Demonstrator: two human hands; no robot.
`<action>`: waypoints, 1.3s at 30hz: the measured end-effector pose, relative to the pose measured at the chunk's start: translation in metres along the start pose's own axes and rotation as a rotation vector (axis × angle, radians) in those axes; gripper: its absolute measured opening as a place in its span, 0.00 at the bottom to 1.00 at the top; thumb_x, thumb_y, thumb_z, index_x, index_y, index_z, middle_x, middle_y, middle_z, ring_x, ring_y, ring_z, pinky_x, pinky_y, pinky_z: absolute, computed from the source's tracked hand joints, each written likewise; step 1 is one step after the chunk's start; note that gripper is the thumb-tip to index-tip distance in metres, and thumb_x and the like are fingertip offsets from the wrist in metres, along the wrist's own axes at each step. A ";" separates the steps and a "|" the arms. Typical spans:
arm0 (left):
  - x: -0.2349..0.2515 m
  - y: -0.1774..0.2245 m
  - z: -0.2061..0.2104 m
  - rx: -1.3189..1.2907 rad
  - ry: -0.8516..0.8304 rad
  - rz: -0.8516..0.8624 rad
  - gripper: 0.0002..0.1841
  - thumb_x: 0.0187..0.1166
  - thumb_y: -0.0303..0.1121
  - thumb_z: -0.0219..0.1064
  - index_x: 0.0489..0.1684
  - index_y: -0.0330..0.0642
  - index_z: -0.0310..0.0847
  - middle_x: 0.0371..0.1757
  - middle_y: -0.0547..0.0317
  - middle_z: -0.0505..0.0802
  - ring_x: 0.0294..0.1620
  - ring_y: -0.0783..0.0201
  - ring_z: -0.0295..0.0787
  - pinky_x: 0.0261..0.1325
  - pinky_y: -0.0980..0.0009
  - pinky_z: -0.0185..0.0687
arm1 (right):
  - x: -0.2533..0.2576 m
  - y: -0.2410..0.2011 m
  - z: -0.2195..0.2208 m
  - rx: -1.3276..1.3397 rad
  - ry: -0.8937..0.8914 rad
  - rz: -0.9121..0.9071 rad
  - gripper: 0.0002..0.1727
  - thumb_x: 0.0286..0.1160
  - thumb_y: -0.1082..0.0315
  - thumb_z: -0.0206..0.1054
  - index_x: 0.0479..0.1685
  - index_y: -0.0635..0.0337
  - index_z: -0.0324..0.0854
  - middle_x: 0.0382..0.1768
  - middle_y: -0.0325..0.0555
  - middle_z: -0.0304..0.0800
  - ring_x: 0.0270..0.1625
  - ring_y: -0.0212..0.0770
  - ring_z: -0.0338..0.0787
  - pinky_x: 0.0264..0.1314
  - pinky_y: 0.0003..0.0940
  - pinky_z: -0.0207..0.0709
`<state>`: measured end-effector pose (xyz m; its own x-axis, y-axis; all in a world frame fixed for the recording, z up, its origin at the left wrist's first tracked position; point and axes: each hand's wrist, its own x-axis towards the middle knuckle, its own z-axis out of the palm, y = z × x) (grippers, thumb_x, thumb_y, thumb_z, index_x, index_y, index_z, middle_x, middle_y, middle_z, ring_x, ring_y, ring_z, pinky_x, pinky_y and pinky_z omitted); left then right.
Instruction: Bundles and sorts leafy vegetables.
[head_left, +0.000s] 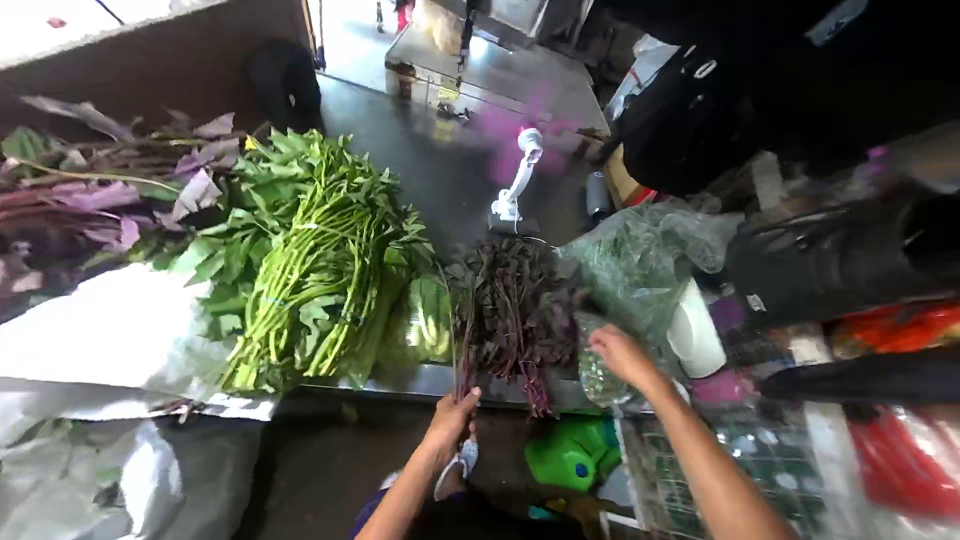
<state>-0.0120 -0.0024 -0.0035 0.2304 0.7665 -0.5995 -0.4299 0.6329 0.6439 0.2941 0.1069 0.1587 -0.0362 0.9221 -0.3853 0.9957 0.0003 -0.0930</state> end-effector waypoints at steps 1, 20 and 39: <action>0.002 -0.002 0.001 0.057 0.015 -0.022 0.17 0.91 0.42 0.60 0.64 0.39 0.72 0.21 0.58 0.80 0.14 0.64 0.78 0.19 0.67 0.83 | -0.001 0.006 0.004 -0.032 -0.036 0.014 0.16 0.87 0.67 0.59 0.65 0.61 0.84 0.69 0.60 0.81 0.71 0.58 0.83 0.76 0.56 0.75; -0.001 0.021 0.010 -0.134 -0.100 -0.087 0.25 0.96 0.51 0.39 0.40 0.42 0.74 0.18 0.64 0.75 0.11 0.70 0.69 0.15 0.75 0.72 | -0.043 0.038 -0.088 0.698 1.293 -0.079 0.19 0.87 0.71 0.51 0.64 0.74 0.80 0.49 0.53 0.86 0.37 0.30 0.85 0.44 0.26 0.83; -0.042 0.066 0.007 0.134 -0.010 0.202 0.11 0.87 0.36 0.60 0.37 0.40 0.79 0.13 0.66 0.75 0.10 0.73 0.67 0.13 0.76 0.66 | 0.000 -0.011 0.089 0.712 0.509 0.005 0.17 0.84 0.70 0.58 0.62 0.67 0.86 0.69 0.60 0.85 0.75 0.50 0.83 0.80 0.46 0.75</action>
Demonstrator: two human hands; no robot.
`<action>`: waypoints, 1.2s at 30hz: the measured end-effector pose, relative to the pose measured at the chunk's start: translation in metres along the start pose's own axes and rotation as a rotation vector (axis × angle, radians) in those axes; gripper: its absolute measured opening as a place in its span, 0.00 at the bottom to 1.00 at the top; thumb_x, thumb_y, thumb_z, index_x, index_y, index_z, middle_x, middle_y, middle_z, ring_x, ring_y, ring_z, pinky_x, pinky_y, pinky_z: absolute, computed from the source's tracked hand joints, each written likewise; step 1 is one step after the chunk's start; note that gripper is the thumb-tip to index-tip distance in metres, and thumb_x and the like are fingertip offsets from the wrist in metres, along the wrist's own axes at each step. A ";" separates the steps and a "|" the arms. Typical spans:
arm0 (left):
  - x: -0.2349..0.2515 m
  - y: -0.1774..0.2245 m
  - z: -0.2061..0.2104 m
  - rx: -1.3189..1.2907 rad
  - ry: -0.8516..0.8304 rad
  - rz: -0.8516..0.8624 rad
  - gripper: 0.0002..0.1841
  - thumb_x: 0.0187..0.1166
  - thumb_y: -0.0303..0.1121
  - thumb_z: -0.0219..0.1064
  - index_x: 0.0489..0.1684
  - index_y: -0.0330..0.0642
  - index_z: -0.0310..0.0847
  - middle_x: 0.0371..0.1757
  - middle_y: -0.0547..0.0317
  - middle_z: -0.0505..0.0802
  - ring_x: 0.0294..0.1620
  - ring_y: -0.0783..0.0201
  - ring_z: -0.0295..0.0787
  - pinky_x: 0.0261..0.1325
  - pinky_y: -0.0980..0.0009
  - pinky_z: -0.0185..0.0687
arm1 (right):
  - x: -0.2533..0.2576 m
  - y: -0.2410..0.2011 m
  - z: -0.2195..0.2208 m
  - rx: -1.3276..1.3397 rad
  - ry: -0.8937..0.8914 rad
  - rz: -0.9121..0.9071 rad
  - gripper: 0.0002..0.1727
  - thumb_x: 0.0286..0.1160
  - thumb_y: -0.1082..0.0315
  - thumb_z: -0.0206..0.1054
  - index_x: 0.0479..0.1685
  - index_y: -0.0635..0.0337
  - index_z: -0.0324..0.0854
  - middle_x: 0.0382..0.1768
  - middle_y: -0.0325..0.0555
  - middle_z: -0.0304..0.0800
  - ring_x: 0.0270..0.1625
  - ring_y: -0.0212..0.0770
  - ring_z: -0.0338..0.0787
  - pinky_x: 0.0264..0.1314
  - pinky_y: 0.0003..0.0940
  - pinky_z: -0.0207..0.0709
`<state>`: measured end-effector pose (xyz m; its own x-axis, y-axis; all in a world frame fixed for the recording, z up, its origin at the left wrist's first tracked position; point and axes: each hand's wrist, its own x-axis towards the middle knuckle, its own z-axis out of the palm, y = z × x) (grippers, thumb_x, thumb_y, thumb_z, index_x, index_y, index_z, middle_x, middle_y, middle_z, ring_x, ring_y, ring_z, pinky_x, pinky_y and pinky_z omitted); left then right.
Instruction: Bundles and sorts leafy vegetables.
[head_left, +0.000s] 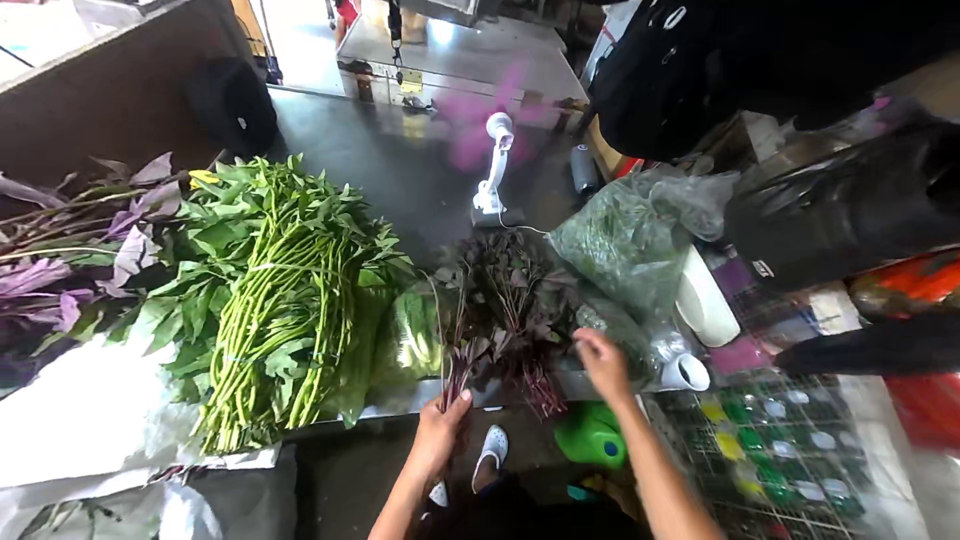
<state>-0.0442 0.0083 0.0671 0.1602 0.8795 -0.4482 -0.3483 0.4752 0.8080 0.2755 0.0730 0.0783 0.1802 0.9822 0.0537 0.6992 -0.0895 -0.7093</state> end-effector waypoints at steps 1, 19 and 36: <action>-0.003 0.012 0.001 0.035 -0.042 0.033 0.10 0.85 0.37 0.60 0.36 0.41 0.79 0.13 0.67 0.76 0.10 0.73 0.67 0.14 0.77 0.66 | 0.022 0.008 -0.018 -0.106 0.062 0.059 0.19 0.85 0.69 0.56 0.67 0.68 0.83 0.72 0.63 0.81 0.77 0.55 0.80 0.81 0.51 0.73; 0.038 -0.042 0.007 -0.216 0.000 -0.327 0.19 0.93 0.48 0.51 0.36 0.45 0.73 0.15 0.65 0.72 0.08 0.71 0.64 0.11 0.76 0.66 | 0.110 -0.030 -0.067 0.743 0.237 0.144 0.23 0.94 0.65 0.43 0.75 0.66 0.72 0.45 0.46 0.91 0.35 0.36 0.87 0.37 0.32 0.80; 0.035 -0.043 0.046 -0.242 -0.026 -0.184 0.20 0.91 0.48 0.56 0.59 0.37 0.78 0.33 0.53 0.90 0.27 0.65 0.86 0.31 0.69 0.84 | -0.105 -0.088 0.081 0.291 -0.360 0.235 0.20 0.72 0.69 0.72 0.63 0.67 0.83 0.62 0.57 0.85 0.53 0.46 0.91 0.58 0.42 0.88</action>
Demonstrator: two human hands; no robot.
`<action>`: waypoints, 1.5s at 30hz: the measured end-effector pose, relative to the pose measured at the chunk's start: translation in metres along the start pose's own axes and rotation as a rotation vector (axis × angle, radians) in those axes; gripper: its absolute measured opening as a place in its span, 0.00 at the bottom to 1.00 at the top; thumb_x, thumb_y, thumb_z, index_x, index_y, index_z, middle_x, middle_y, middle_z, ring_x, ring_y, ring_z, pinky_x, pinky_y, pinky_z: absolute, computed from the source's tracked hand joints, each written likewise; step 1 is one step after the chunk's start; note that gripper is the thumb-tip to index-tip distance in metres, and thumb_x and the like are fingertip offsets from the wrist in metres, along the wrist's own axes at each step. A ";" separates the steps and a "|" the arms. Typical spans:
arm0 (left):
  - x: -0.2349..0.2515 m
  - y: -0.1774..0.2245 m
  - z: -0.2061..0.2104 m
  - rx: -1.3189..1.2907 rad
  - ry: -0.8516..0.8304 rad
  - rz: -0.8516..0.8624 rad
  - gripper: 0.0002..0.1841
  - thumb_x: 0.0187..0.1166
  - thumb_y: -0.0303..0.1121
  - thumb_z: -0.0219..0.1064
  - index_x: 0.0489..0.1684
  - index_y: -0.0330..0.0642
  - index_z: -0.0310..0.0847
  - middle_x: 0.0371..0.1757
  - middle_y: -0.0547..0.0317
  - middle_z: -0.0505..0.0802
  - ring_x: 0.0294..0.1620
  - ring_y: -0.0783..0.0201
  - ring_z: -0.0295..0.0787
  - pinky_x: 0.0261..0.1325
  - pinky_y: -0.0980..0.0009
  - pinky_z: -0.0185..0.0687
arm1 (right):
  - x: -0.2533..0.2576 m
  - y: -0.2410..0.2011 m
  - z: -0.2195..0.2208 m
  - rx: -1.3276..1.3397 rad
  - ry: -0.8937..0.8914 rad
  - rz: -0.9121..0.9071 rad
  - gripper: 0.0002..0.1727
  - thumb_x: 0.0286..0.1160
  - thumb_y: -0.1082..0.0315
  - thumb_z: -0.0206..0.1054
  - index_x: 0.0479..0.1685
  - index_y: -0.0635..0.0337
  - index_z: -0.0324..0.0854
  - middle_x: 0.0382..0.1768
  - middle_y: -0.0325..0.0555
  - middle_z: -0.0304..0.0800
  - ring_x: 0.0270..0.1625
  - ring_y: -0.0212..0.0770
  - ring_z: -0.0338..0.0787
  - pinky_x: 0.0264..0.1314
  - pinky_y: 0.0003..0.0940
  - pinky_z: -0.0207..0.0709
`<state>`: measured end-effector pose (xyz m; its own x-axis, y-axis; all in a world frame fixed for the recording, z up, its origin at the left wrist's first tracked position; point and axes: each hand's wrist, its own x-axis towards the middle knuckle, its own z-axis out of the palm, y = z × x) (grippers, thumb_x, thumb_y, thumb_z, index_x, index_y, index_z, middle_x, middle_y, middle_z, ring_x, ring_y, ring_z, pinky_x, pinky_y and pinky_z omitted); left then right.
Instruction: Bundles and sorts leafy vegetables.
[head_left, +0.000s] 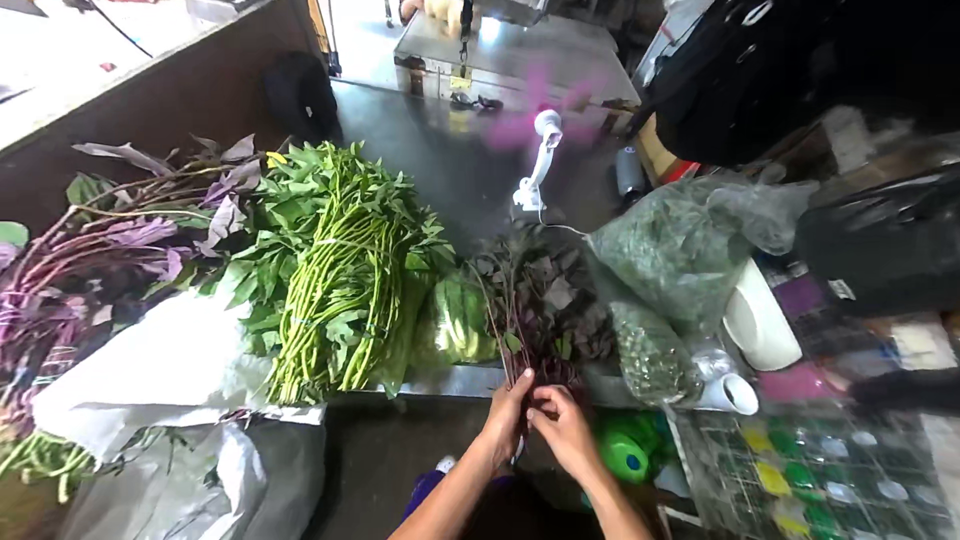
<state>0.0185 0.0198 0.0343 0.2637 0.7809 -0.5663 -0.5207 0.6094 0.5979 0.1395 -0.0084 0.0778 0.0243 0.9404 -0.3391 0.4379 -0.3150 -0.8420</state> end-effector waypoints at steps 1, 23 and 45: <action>0.000 -0.001 -0.002 0.005 0.015 0.007 0.20 0.90 0.46 0.59 0.61 0.36 0.78 0.35 0.52 0.91 0.32 0.62 0.89 0.39 0.64 0.88 | -0.010 0.006 0.009 -0.063 0.014 -0.012 0.20 0.72 0.69 0.72 0.62 0.67 0.85 0.62 0.59 0.85 0.58 0.47 0.90 0.63 0.42 0.85; -0.174 0.196 -0.049 1.785 0.112 0.444 0.14 0.74 0.41 0.68 0.49 0.43 0.84 0.25 0.55 0.87 0.28 0.53 0.88 0.33 0.47 0.84 | -0.092 -0.088 0.005 -0.035 -0.469 -1.010 0.13 0.85 0.71 0.63 0.59 0.64 0.89 0.56 0.55 0.93 0.62 0.45 0.92 0.70 0.37 0.82; -0.187 0.099 -0.037 0.436 0.318 0.779 0.12 0.84 0.34 0.63 0.50 0.33 0.85 0.41 0.56 0.96 0.42 0.67 0.92 0.50 0.68 0.89 | -0.073 -0.100 0.103 -0.317 -0.126 -0.839 0.24 0.70 0.61 0.72 0.61 0.70 0.85 0.53 0.58 0.94 0.59 0.53 0.93 0.66 0.52 0.85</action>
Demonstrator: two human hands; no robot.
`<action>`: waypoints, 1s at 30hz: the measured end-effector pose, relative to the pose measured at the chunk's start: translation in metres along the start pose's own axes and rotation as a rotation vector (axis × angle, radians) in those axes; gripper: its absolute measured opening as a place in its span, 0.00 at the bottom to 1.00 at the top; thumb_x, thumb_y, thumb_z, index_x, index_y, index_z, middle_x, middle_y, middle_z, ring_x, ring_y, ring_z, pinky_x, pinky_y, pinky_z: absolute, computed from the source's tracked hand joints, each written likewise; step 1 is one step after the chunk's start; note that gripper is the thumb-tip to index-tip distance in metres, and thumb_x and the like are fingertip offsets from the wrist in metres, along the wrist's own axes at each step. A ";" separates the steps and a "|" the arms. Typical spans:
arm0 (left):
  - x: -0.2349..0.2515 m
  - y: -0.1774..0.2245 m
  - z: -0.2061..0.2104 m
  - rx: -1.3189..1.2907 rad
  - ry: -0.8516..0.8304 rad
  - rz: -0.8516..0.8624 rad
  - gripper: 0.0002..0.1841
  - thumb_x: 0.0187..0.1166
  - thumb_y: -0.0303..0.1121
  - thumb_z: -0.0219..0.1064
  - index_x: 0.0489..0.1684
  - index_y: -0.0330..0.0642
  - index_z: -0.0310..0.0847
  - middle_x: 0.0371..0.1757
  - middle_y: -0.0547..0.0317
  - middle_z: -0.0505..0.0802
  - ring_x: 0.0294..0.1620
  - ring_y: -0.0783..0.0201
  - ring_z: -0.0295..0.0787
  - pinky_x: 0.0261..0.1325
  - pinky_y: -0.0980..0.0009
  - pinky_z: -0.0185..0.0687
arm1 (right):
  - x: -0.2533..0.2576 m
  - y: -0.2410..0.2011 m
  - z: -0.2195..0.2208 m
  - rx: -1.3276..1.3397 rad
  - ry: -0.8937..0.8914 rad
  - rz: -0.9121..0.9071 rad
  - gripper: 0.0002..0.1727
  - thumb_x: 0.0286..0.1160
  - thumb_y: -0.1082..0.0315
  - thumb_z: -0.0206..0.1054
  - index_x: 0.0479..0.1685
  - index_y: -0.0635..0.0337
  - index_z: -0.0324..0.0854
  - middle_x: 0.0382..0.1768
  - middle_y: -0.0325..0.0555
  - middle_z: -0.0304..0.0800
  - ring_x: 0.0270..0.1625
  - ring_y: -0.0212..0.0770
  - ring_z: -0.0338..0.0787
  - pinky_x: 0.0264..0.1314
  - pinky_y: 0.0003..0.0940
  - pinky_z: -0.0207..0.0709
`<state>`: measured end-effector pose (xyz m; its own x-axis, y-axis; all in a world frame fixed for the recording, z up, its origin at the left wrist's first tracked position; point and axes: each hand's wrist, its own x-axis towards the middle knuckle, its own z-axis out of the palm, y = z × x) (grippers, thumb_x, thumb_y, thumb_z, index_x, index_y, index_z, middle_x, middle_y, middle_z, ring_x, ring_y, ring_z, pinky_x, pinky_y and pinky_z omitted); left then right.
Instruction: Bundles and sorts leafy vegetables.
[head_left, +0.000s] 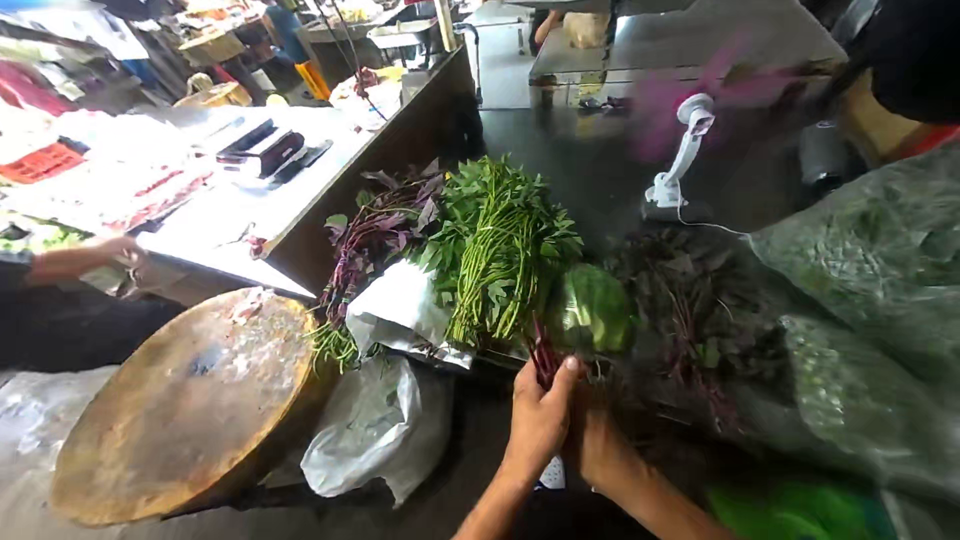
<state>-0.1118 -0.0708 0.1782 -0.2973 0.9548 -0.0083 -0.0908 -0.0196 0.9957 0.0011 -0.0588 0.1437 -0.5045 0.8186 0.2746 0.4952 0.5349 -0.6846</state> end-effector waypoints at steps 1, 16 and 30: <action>0.002 -0.009 0.002 -0.043 0.033 -0.003 0.11 0.85 0.33 0.61 0.44 0.34 0.85 0.36 0.57 0.95 0.38 0.67 0.92 0.47 0.68 0.89 | -0.002 -0.002 -0.009 -0.065 -0.136 0.034 0.28 0.70 0.58 0.72 0.65 0.68 0.84 0.62 0.58 0.91 0.68 0.56 0.88 0.75 0.55 0.77; -0.014 -0.044 -0.001 -0.094 -0.273 0.164 0.28 0.93 0.55 0.45 0.54 0.37 0.80 0.31 0.69 0.88 0.28 0.78 0.83 0.32 0.78 0.83 | 0.026 0.007 -0.069 0.440 0.028 -0.081 0.22 0.79 0.64 0.72 0.69 0.63 0.84 0.54 0.45 0.92 0.46 0.29 0.92 0.46 0.22 0.90; -0.017 -0.050 0.017 -0.286 -0.220 0.100 0.22 0.96 0.40 0.40 0.61 0.32 0.76 0.38 0.58 0.92 0.28 0.67 0.89 0.32 0.71 0.91 | 0.020 0.015 -0.071 0.414 0.125 0.001 0.12 0.75 0.76 0.69 0.55 0.66 0.91 0.45 0.45 0.90 0.37 0.32 0.92 0.40 0.25 0.93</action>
<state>-0.0860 -0.0812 0.1305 -0.1099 0.9842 0.1391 -0.3427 -0.1689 0.9241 0.0491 -0.0196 0.1865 -0.4021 0.8517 0.3360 0.1570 0.4256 -0.8912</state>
